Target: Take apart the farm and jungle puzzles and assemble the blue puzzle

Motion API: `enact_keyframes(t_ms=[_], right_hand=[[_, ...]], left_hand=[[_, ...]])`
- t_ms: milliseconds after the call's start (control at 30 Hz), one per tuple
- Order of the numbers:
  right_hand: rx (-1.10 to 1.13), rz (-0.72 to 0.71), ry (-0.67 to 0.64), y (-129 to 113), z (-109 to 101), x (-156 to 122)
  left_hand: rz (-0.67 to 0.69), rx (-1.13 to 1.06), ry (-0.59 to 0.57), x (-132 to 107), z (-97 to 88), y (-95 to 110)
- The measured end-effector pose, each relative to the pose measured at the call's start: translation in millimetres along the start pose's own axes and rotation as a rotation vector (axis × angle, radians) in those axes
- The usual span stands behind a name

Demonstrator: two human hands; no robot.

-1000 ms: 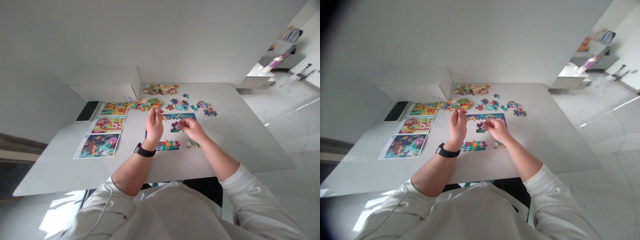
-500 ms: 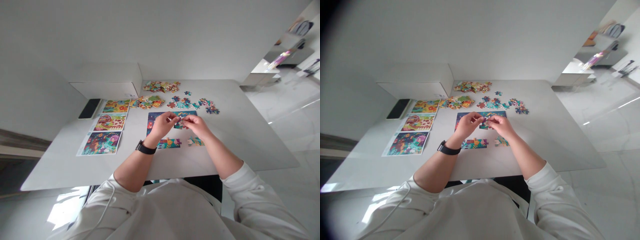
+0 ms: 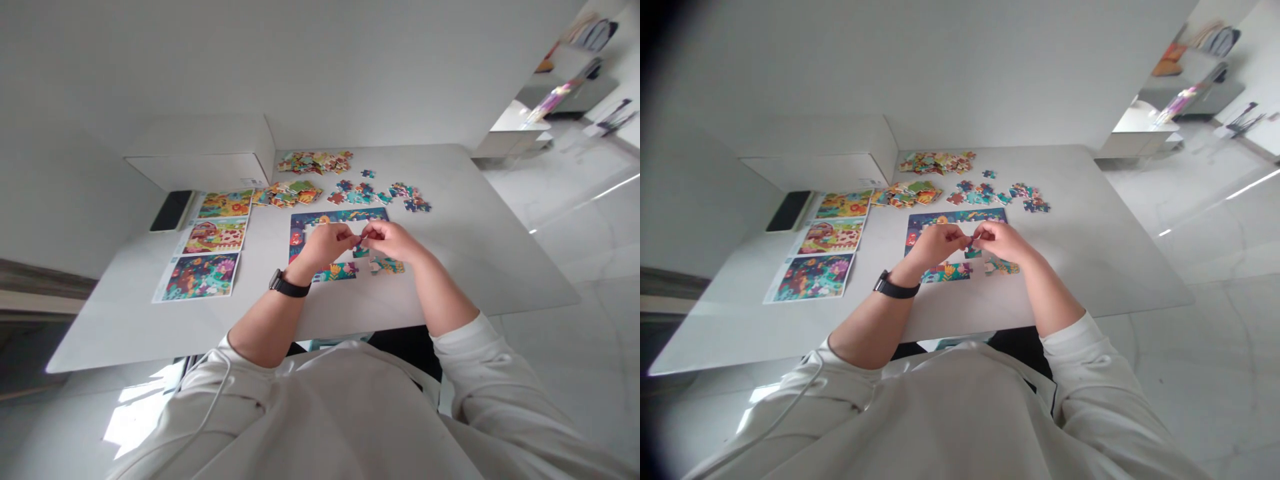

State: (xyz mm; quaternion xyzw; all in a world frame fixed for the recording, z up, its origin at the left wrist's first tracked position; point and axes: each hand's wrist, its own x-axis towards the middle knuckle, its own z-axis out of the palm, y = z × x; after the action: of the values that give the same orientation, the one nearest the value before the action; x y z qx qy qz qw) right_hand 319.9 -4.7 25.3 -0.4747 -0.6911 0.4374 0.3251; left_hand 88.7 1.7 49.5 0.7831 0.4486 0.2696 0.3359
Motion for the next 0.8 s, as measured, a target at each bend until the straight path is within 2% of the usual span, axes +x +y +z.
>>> enact_keyframes(t_ms=[167, 267, 433, 533, 667, 800], right_hand=[[-0.066, 0.043, -0.050, -2.1, -3.1, -21.5], [-0.140, 0.092, -0.035, -2.8, -2.9, -27.0], [-0.213, 0.215, -0.044, -4.1, 3.8, -25.7], [-0.263, 0.285, -0.070, -8.7, 9.4, -23.2], [-0.448, 0.368, -0.099, -20.3, 13.0, -20.8], [-0.631, 0.382, -0.107, -29.9, 14.0, -19.1]], left_hand=[[0.053, 0.069, -0.091, -14.2, 3.2, -0.2], [0.062, 0.117, -0.051, -23.4, 3.1, -5.8], [0.004, 0.139, 0.029, -33.3, 5.7, -16.0], [-0.005, 0.149, -0.008, -34.3, 9.9, -17.2], [-0.003, 0.193, -0.083, -33.5, 13.9, -16.5], [-0.007, 0.231, -0.135, -33.5, 14.9, -17.2]])
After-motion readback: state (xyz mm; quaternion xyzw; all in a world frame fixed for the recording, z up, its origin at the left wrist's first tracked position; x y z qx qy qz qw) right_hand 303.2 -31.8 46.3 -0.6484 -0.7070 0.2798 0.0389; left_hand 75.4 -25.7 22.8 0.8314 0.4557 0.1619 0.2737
